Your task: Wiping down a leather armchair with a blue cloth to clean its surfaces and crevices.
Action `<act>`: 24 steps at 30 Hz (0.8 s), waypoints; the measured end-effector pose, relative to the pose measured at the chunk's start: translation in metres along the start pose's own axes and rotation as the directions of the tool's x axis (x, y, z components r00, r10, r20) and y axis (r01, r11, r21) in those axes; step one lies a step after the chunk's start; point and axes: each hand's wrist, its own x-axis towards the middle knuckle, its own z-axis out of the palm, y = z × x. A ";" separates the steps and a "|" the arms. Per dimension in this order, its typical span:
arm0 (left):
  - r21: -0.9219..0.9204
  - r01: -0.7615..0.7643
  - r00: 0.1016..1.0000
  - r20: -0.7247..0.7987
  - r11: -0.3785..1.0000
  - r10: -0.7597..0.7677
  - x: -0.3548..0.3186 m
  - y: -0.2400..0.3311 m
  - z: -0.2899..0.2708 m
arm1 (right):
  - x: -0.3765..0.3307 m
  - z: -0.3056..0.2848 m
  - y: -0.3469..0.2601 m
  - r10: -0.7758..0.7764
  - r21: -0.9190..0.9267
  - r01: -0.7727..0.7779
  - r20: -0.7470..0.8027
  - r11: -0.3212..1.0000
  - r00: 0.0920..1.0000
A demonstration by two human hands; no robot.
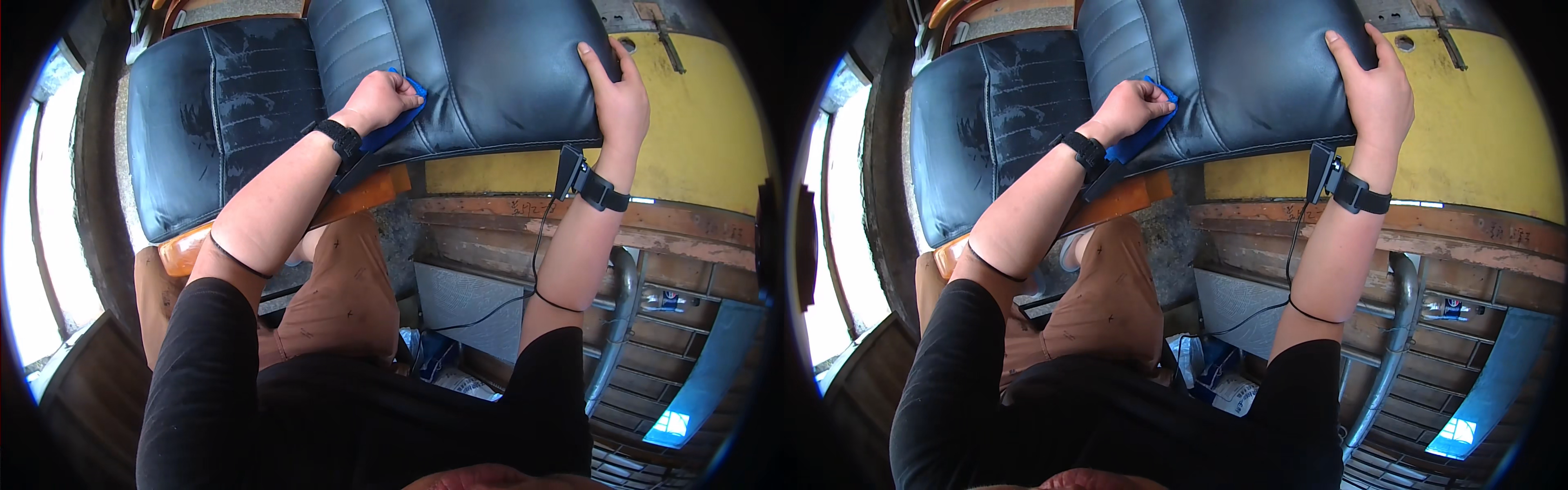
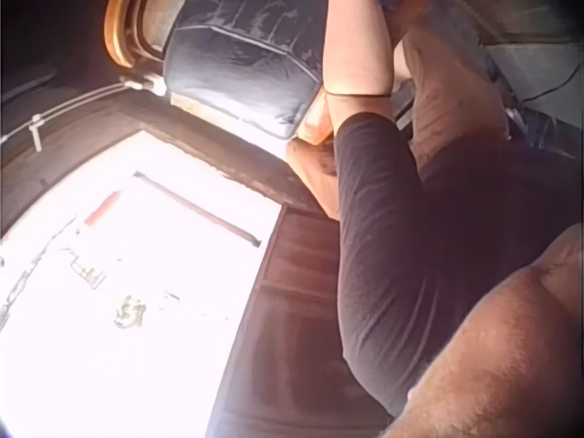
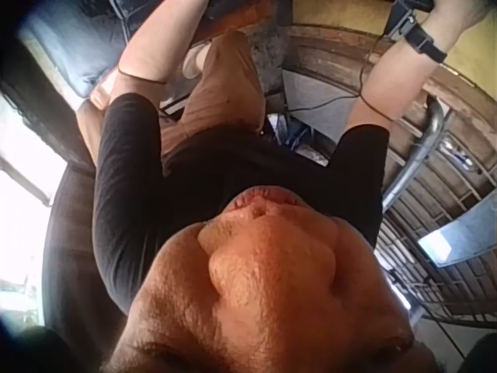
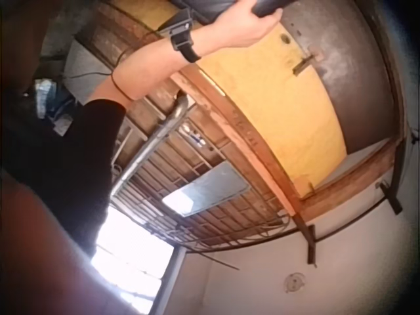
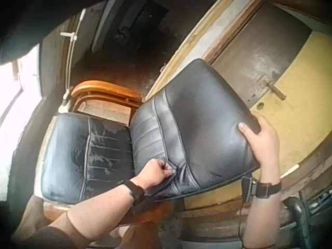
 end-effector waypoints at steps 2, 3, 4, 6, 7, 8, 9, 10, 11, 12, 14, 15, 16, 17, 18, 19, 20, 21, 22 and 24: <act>-0.189 0.059 0.998 0.027 0.980 -0.055 0.000 0.001 0.002 | 0.000 0.000 0.001 0.002 0.001 -0.002 0.000 1.000 1.000; -0.188 0.060 0.998 0.028 0.980 -0.056 -0.001 0.002 0.001 | 0.000 -0.001 0.001 0.002 0.001 -0.002 0.000 1.000 1.000; -0.172 0.052 0.998 0.033 0.984 -0.047 0.000 0.002 0.001 | 0.000 -0.001 0.001 0.002 0.001 -0.002 0.000 1.000 1.000; -0.155 0.045 0.999 0.036 0.987 -0.040 0.001 0.001 0.001 | 0.000 0.000 0.001 -0.004 0.004 0.004 -0.003 1.000 1.000; -0.130 0.042 0.999 0.021 0.991 -0.040 0.002 0.000 0.002 | 0.001 0.000 0.001 -0.011 0.007 0.011 -0.008 1.000 1.000; -0.104 0.039 0.999 0.007 0.994 -0.038 0.002 0.000 0.002 | 0.001 0.000 0.001 -0.010 0.006 0.010 -0.007 1.000 1.000; -0.105 0.039 0.999 0.008 0.994 -0.038 0.002 0.000 0.003 | 0.001 0.000 0.002 -0.014 0.000 0.014 -0.011 1.000 1.000; -0.054 0.020 1.000 -0.002 0.998 -0.020 0.003 0.001 0.003 | 0.001 0.000 0.002 -0.019 -0.006 0.018 -0.015 1.000 1.000; -0.004 0.000 1.000 -0.012 1.000 0.000 0.002 0.001 0.004 | 0.001 0.000 0.001 -0.019 -0.008 0.019 -0.015 1.000 1.000; -0.007 0.000 1.000 -0.012 1.000 0.000 0.002 0.002 0.004 | 0.001 0.000 0.001 -0.012 -0.003 0.012 -0.007 1.000 1.000; 0.161 -0.044 0.996 -0.064 0.986 0.055 0.001 0.003 0.004 | 0.002 -0.001 0.001 -0.009 0.002 0.009 -0.002 1.000 1.000; 0.159 -0.045 0.996 -0.067 0.986 0.056 0.001 0.002 0.003 | 0.001 0.001 0.002 -0.012 0.003 0.012 -0.005 1.000 1.000; 0.084 -0.038 0.999 -0.035 0.996 0.041 0.001 0.000 0.001 | 0.001 0.001 0.002 -0.014 0.004 0.014 -0.008 1.000 1.000; 0.010 -0.028 1.000 -0.002 1.000 0.028 0.001 -0.002 -0.002 | 0.001 0.001 0.001 -0.016 0.004 0.016 -0.010 1.000 1.000; 0.010 -0.030 1.000 -0.004 0.999 0.030 0.002 -0.003 -0.002 | 0.001 0.001 0.001 -0.012 0.002 0.012 -0.006 1.000 1.000; -0.065 -0.018 1.000 0.020 0.998 0.019 0.003 -0.004 -0.003 | 0.001 0.001 0.000 -0.008 0.000 0.008 -0.001 1.000 1.000; -0.140 -0.002 0.999 0.047 0.990 0.009 0.003 -0.003 -0.003 | 0.001 0.000 0.000 -0.009 0.000 0.009 0.000 1.000 1.000; -0.140 -0.001 0.999 0.047 0.990 0.008 0.003 -0.003 -0.003 | 0.001 0.000 0.000 -0.011 0.001 0.011 -0.005 1.000 1.000; -0.139 -0.011 0.999 0.042 0.990 0.017 0.004 -0.002 -0.002 | 0.001 -0.001 0.000 -0.012 0.001 0.012 -0.010 1.000 1.000; -0.136 -0.021 0.999 0.039 0.990 0.027 0.004 -0.002 -0.002 | 0.000 -0.001 -0.001 -0.008 0.010 0.008 -0.004 1.000 1.000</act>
